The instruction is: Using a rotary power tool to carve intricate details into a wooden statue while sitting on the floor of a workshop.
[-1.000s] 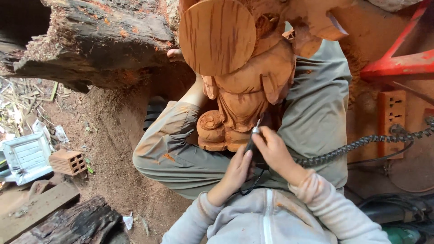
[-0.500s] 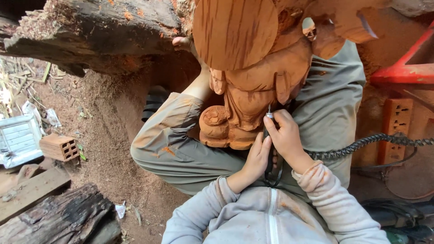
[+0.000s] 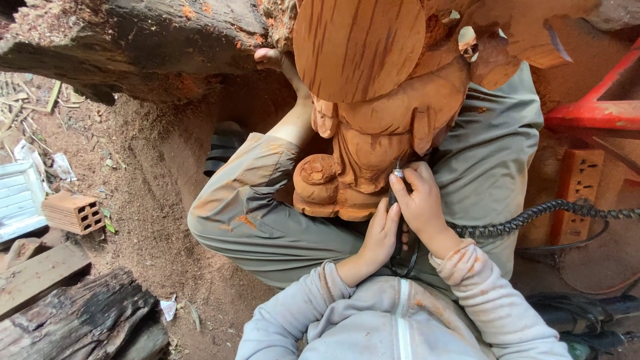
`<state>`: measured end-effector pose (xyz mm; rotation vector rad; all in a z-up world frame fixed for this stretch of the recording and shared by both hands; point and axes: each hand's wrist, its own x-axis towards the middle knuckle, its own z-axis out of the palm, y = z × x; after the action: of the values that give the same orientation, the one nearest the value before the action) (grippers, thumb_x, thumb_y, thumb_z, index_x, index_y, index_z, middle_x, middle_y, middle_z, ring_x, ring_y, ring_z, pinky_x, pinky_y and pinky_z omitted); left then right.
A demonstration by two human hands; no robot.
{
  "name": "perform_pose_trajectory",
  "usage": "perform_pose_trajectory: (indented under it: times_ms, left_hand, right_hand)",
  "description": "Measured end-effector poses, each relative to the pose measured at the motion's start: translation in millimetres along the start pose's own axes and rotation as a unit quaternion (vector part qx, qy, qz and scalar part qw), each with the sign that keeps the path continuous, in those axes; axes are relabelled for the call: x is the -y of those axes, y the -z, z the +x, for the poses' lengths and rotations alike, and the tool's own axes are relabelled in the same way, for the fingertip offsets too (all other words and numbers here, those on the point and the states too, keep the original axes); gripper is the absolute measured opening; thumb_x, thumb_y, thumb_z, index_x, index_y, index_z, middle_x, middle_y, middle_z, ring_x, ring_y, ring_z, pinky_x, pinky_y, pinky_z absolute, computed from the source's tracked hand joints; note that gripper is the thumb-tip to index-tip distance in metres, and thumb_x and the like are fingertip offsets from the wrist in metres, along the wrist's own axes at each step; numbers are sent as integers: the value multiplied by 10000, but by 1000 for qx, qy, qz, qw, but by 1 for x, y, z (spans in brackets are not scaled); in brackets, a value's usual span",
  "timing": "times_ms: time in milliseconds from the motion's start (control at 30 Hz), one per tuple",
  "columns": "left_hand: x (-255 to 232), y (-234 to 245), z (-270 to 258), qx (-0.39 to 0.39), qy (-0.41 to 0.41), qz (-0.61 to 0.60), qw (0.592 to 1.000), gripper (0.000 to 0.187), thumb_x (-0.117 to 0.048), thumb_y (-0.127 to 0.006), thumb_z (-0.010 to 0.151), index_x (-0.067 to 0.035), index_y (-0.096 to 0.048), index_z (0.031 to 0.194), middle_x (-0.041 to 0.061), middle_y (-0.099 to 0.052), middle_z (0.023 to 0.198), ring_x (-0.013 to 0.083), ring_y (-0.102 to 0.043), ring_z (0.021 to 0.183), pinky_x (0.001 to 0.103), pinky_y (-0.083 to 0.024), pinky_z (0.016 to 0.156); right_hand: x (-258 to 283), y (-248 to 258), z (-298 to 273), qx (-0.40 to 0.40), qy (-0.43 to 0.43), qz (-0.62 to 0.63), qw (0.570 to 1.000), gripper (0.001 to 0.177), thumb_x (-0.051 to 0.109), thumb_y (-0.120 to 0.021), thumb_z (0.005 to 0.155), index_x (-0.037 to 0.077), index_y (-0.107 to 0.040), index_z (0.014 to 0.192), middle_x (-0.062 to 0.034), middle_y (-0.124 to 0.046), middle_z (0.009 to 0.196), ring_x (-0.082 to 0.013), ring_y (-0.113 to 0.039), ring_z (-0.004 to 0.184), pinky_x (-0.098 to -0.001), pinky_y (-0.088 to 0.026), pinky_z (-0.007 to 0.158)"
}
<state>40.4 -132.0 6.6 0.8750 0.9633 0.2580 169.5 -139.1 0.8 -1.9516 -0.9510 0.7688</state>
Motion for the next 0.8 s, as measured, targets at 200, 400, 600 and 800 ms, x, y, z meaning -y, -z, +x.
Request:
perform_pose_trajectory:
  times_ms: [200,400,600,800]
  left_hand:
    - [-1,-2,-6,-5,10,-1,1000,323,-288,-283,1142,-19,-460,1115,98,-527,754,186,-625,578,311,-608,494]
    - [4,1,-12,-13,32,8,999,335,-314,-279,1146,-28,-454,1140,101,-549,749,192,-644,561,314,-609,491]
    - [17,3,-19,-11,54,19,998,502,-345,-259,1147,62,-329,1434,124,-553,784,201,-660,586,339,-634,531]
    - [-3,30,-39,-17,124,42,991,332,-336,-325,1123,-38,-455,1190,121,-539,741,214,-630,560,332,-614,455]
  right_hand:
    - [-2,-2,-3,7,15,-6,1000,345,337,-633,1049,103,-606,798,-64,-562,918,-286,-619,856,-355,-524,746]
    - [-13,-9,-9,7,38,-20,999,331,344,-640,1034,115,-605,797,-57,-544,918,-279,-621,884,-327,-522,772]
    - [-13,-13,-16,18,60,-34,997,370,336,-666,1015,79,-582,762,-103,-525,911,-331,-607,880,-358,-509,792]
    - [26,-9,-26,83,-39,5,996,463,381,-684,989,93,-535,660,-107,-518,668,-321,-632,717,-375,-512,696]
